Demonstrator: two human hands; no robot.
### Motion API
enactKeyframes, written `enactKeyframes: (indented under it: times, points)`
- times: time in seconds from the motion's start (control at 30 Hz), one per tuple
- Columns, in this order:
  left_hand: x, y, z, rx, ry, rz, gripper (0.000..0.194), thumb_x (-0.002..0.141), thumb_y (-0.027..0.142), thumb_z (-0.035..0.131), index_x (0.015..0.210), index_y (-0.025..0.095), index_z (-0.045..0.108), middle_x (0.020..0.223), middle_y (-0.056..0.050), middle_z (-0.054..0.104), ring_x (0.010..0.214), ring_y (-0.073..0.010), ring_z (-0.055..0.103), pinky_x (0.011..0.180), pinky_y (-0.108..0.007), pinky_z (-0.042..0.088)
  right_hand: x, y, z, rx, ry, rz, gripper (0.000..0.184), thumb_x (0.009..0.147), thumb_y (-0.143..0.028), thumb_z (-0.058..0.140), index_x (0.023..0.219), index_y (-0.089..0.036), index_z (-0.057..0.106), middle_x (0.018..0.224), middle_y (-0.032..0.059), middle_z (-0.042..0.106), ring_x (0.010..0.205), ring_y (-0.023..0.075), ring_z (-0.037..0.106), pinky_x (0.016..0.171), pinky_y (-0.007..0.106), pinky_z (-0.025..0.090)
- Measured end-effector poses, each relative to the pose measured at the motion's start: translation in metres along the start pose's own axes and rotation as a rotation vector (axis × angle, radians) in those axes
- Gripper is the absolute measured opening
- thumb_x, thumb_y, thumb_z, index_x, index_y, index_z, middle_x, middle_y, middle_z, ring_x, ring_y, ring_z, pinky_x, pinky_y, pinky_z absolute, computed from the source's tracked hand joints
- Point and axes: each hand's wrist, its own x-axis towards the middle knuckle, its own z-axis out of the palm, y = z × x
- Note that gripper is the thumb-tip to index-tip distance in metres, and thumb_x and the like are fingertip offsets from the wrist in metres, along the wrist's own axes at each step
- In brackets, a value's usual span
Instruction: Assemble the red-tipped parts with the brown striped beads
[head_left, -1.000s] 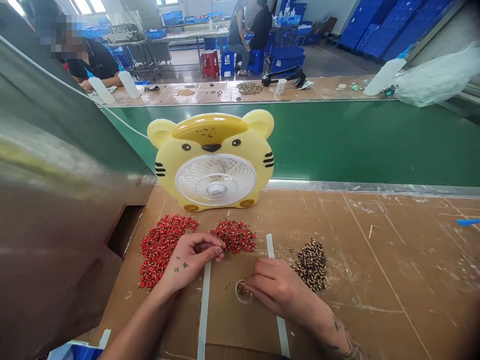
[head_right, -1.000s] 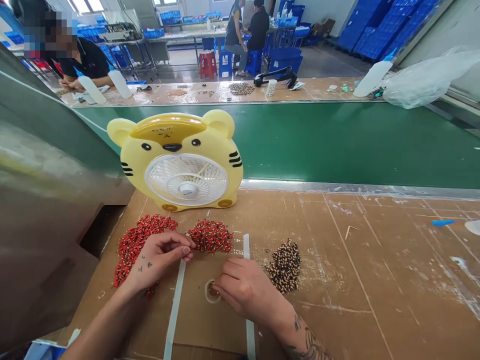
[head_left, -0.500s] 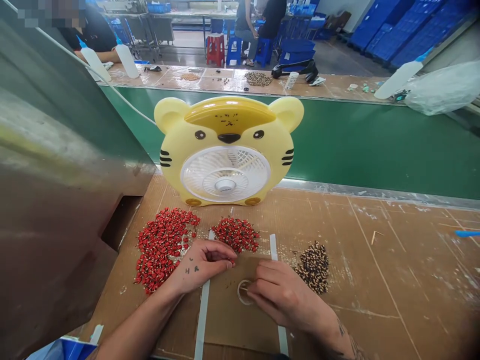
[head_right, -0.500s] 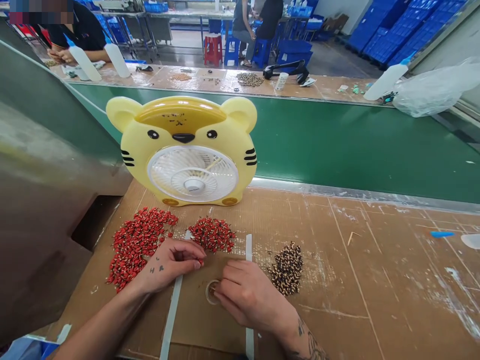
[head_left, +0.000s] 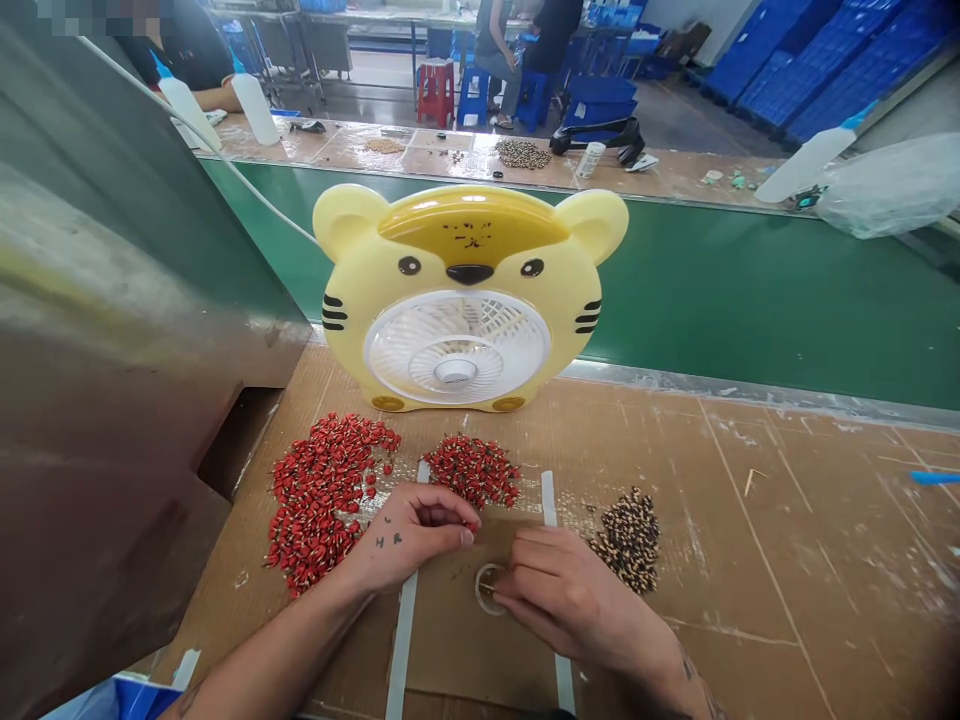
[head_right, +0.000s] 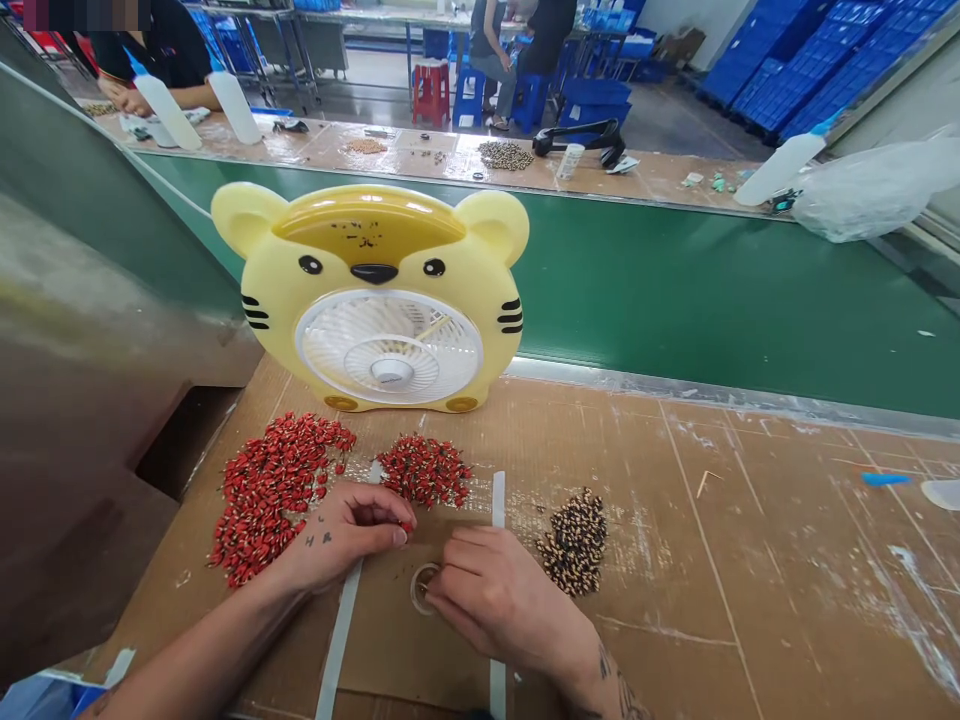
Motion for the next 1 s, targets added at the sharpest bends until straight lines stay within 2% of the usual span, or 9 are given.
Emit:
enactKeyframes:
  times: [0.3,0.43,0.5,0.63,0.7,1.0]
  points:
    - [0.003,-0.002,0.004,-0.042,0.027,-0.039,0.012,0.069,0.021,0.080,0.081,0.021,0.081,0.083,-0.004,0.079,0.072,-0.0133,0.069,0.070,-0.022,0.052,-0.003,0.001,0.001,-0.005,0.019,0.014,0.028,0.098,-0.018,0.048,0.075,-0.017,0.064,0.067,0.0024,0.055,0.065,0.0169,0.047,0.062,0.030,0.036]
    - [0.002,-0.002,0.008,-0.063,0.022,-0.069,0.012,0.069,0.019,0.079,0.081,0.020,0.081,0.077,-0.003,0.079,0.067,-0.0120,0.069,0.069,-0.021,0.052,-0.007,0.003,-0.005,0.152,0.043,0.033,0.021,0.094,-0.018,0.053,0.078,-0.018,0.065,0.066,0.0022,0.056,0.063,0.0166,0.049,0.061,0.030,0.039]
    - [0.001,-0.003,0.010,-0.055,0.026,-0.078,0.011,0.069,0.018,0.079,0.080,0.020,0.080,0.075,-0.003,0.079,0.065,-0.0112,0.068,0.067,-0.020,0.050,-0.011,0.004,-0.009,0.275,0.161,0.089,0.015,0.092,-0.017,0.057,0.080,-0.019,0.067,0.064,0.0016,0.057,0.062,0.0161,0.051,0.058,0.028,0.039]
    - [0.002,-0.004,0.012,-0.029,0.023,-0.097,0.011,0.069,0.019,0.079,0.079,0.018,0.080,0.075,-0.003,0.078,0.065,-0.0114,0.067,0.063,-0.019,0.049,-0.018,0.005,-0.011,0.413,0.488,0.239,0.010,0.088,-0.013,0.061,0.084,-0.020,0.068,0.063,0.0016,0.059,0.056,0.0160,0.053,0.055,0.029,0.040]
    - [0.002,-0.003,0.013,-0.028,0.025,-0.106,0.011,0.068,0.020,0.079,0.079,0.017,0.080,0.075,-0.004,0.078,0.065,-0.0121,0.067,0.064,-0.020,0.049,-0.018,0.005,-0.009,0.422,0.550,0.271,0.011,0.087,-0.012,0.062,0.085,-0.020,0.069,0.064,0.0023,0.061,0.056,0.0163,0.054,0.055,0.030,0.042]
    - [0.000,-0.004,0.012,-0.014,-0.002,-0.111,0.014,0.068,0.022,0.080,0.081,0.016,0.080,0.074,-0.004,0.077,0.062,-0.0106,0.064,0.060,-0.019,0.044,-0.010,0.006,-0.006,0.362,0.497,0.214,0.012,0.085,-0.008,0.064,0.086,-0.019,0.070,0.064,0.0011,0.059,0.057,0.0150,0.054,0.055,0.028,0.042]
